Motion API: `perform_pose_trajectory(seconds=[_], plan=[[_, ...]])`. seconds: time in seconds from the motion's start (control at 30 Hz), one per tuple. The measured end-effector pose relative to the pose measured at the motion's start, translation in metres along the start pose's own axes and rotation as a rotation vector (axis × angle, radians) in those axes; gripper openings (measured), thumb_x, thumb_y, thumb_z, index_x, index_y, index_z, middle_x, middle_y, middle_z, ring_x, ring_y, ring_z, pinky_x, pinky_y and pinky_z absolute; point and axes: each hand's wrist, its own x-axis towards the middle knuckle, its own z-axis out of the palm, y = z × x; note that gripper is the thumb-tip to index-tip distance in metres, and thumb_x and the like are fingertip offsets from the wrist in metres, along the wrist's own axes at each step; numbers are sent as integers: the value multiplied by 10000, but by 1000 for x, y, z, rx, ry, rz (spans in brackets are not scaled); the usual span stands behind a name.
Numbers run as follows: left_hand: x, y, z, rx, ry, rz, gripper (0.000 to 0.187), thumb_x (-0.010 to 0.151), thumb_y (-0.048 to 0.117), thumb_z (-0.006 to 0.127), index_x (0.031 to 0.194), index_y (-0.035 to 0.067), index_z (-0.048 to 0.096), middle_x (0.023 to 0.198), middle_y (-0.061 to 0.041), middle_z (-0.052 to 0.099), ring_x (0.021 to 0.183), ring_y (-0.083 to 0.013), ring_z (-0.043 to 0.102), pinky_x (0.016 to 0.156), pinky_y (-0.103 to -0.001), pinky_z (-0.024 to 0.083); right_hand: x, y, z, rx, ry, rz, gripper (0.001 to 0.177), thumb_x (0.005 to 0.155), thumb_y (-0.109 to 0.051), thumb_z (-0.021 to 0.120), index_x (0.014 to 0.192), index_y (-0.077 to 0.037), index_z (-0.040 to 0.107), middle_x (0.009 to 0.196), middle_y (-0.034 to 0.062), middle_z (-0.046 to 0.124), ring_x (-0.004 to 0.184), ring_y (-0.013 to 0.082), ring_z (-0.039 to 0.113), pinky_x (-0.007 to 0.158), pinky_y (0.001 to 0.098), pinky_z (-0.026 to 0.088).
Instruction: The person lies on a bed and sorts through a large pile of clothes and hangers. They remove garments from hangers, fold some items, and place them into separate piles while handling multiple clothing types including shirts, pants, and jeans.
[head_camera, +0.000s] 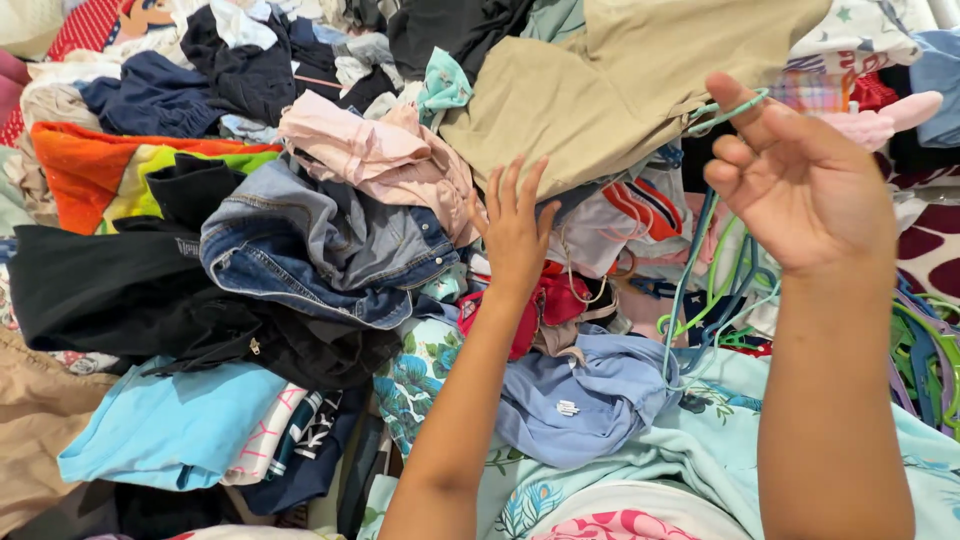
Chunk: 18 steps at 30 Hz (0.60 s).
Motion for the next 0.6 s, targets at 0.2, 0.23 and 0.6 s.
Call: perform_pose_trajectory(seconds=[0.2,0.23,0.6], plan=[[27,-30,34,-198,-239,-212,242,1034,323,681,1092,92,726,858,-158,696,839,-349,654,707,-434,456,18,22,-44,-445,161,-273,341,1088,-250,587,1330,-21,661,1281,100,672,1007,175,641,899,380,536],[31,-28,31,-378,-209,-299,271,1029,326,652,1062,63,705,790,-123,673,752,-292,622,658,-398,454,16,26,-52,-467,198,-363,332,1101,-252,591,1313,-8,666,1266,108,675,997,175,642,893,371,541],[-18,7,-7,-906,-66,-645,511,1095,380,503,770,-14,533,649,8,417,624,-108,355,541,-346,292,67,150,-67,-441,314,-384,420,957,-1,624,1331,-93,456,1080,-6,563,939,127,666,707,264,497]])
